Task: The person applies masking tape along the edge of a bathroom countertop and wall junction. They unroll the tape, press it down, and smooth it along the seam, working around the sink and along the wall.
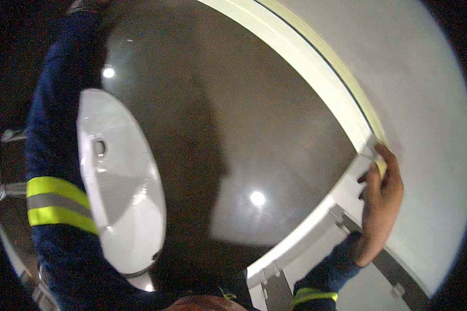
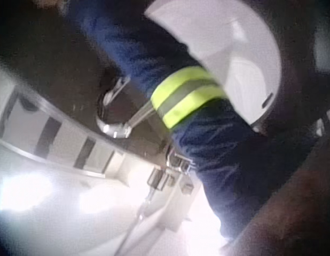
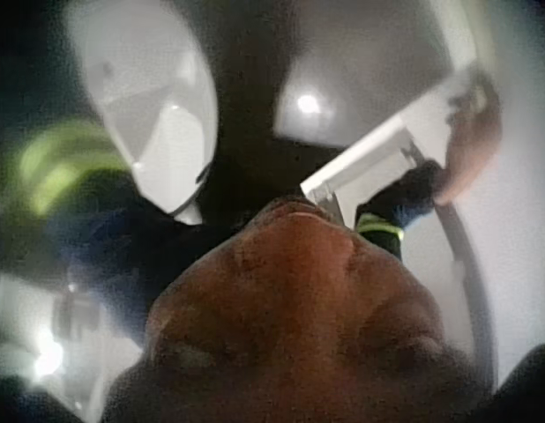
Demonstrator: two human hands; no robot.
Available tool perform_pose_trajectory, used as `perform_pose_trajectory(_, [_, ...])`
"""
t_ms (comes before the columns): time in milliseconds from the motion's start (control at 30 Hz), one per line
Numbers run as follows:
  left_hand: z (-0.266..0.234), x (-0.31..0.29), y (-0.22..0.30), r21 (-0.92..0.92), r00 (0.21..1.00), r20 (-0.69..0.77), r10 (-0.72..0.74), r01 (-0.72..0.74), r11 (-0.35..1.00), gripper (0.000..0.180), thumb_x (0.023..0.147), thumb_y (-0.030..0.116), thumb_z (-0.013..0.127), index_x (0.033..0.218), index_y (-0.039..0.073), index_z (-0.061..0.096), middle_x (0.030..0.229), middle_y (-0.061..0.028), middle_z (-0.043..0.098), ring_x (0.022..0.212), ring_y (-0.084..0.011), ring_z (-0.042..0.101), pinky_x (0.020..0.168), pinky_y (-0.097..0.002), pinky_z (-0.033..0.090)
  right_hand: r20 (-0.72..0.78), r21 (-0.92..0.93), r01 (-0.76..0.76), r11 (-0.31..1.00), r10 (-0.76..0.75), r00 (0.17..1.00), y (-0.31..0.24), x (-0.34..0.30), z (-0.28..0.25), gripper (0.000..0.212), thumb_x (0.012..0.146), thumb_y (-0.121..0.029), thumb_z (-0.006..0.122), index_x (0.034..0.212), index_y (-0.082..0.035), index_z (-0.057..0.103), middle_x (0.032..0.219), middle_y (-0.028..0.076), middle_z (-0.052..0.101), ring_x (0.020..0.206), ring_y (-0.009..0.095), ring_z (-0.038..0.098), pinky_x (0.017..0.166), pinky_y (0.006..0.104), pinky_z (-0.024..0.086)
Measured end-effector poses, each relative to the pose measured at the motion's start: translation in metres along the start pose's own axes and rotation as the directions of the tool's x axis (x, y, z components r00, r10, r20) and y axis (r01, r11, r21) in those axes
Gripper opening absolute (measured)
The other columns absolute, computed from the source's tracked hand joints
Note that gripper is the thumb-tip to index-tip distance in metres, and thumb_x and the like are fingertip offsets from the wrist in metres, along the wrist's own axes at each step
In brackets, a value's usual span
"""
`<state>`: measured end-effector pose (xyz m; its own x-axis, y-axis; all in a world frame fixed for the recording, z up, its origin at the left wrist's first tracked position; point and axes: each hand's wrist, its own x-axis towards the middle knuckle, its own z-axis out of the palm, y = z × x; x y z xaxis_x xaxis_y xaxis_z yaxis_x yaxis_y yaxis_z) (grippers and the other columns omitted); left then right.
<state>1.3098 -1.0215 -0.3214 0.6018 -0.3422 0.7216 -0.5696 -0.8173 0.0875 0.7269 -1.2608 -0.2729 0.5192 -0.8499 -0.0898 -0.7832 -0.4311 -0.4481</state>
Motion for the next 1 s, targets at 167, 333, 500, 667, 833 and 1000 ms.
perform_pose_trajectory(167, [-0.004, -0.004, -0.005, -0.028, 1.000, -0.017, -0.007, 0.006, 1.000, 0.024, 0.095, 0.015, 0.056, 0.112, 0.001, 0.067, 0.098, -0.0294, 0.072, 0.096, -0.0483, 0.069, 0.085, -0.0557, 0.055, 0.002, 0.021, 0.000, 1.000, 0.000, 1.000, -0.006, 0.003, -0.001, 0.039, 0.102, -0.017, 0.055, 0.140, -0.009, 0.063, 0.073, 0.003, 0.059, 0.057, 0.009, 0.051, 0.053, 0.0278, 0.044])
perform_pose_trajectory(333, [-0.011, -0.006, 0.003, -0.008, 0.999, -0.018, -0.041, 0.041, 0.999, 0.025, 0.096, 0.016, 0.056, 0.113, 0.001, 0.066, 0.096, -0.0277, 0.072, 0.092, -0.0477, 0.070, 0.083, -0.0557, 0.055, 0.016, 0.034, -0.007, 0.999, 0.007, 1.000, 0.001, 0.006, 0.000, 0.038, 0.104, -0.015, 0.056, 0.142, -0.012, 0.062, 0.072, 0.003, 0.058, 0.058, 0.009, 0.052, 0.053, 0.0286, 0.044])
perform_pose_trajectory(500, [0.008, -0.013, 0.006, -0.027, 1.000, 0.015, -0.025, 0.025, 0.999, 0.025, 0.096, 0.016, 0.055, 0.113, 0.001, 0.066, 0.097, -0.0280, 0.072, 0.094, -0.0478, 0.070, 0.085, -0.0561, 0.055, 0.031, 0.047, -0.023, 0.999, 0.022, 0.999, 0.004, 0.008, -0.001, 0.038, 0.105, -0.013, 0.055, 0.142, -0.011, 0.061, 0.072, 0.003, 0.058, 0.059, 0.008, 0.051, 0.052, 0.0270, 0.042])
perform_pose_trajectory(667, [0.000, -0.010, 0.008, -0.033, 0.999, 0.003, -0.050, 0.050, 0.998, 0.025, 0.095, 0.014, 0.053, 0.111, 0.002, 0.067, 0.098, -0.0283, 0.072, 0.096, -0.0483, 0.069, 0.086, -0.0566, 0.055, 0.028, 0.040, -0.015, 0.999, 0.014, 1.000, 0.001, 0.006, -0.003, 0.038, 0.106, -0.014, 0.054, 0.143, -0.009, 0.060, 0.073, 0.003, 0.058, 0.057, 0.008, 0.049, 0.051, 0.0262, 0.040])
perform_pose_trajectory(833, [-0.009, -0.006, 0.007, 0.014, 0.997, 0.044, -0.071, 0.070, 0.997, 0.026, 0.094, 0.012, 0.051, 0.110, 0.001, 0.068, 0.098, -0.0286, 0.072, 0.096, -0.0485, 0.069, 0.085, -0.0570, 0.055, 0.047, 0.050, 0.002, 0.999, -0.005, 0.999, 0.005, 0.010, -0.001, 0.038, 0.106, -0.014, 0.053, 0.143, -0.009, 0.060, 0.073, 0.003, 0.058, 0.057, 0.007, 0.048, 0.051, 0.0256, 0.040])
perform_pose_trajectory(1000, [0.000, -0.007, 0.010, -0.011, 0.999, 0.033, -0.033, 0.034, 0.999, 0.025, 0.093, 0.012, 0.051, 0.109, 0.000, 0.068, 0.099, -0.0293, 0.072, 0.096, -0.0482, 0.070, 0.085, -0.0574, 0.055, 0.032, 0.004, -0.025, 1.000, 0.024, 0.999, 0.004, 0.007, -0.004, 0.038, 0.106, -0.014, 0.054, 0.143, -0.009, 0.060, 0.073, 0.003, 0.058, 0.057, 0.007, 0.049, 0.051, 0.0253, 0.040])
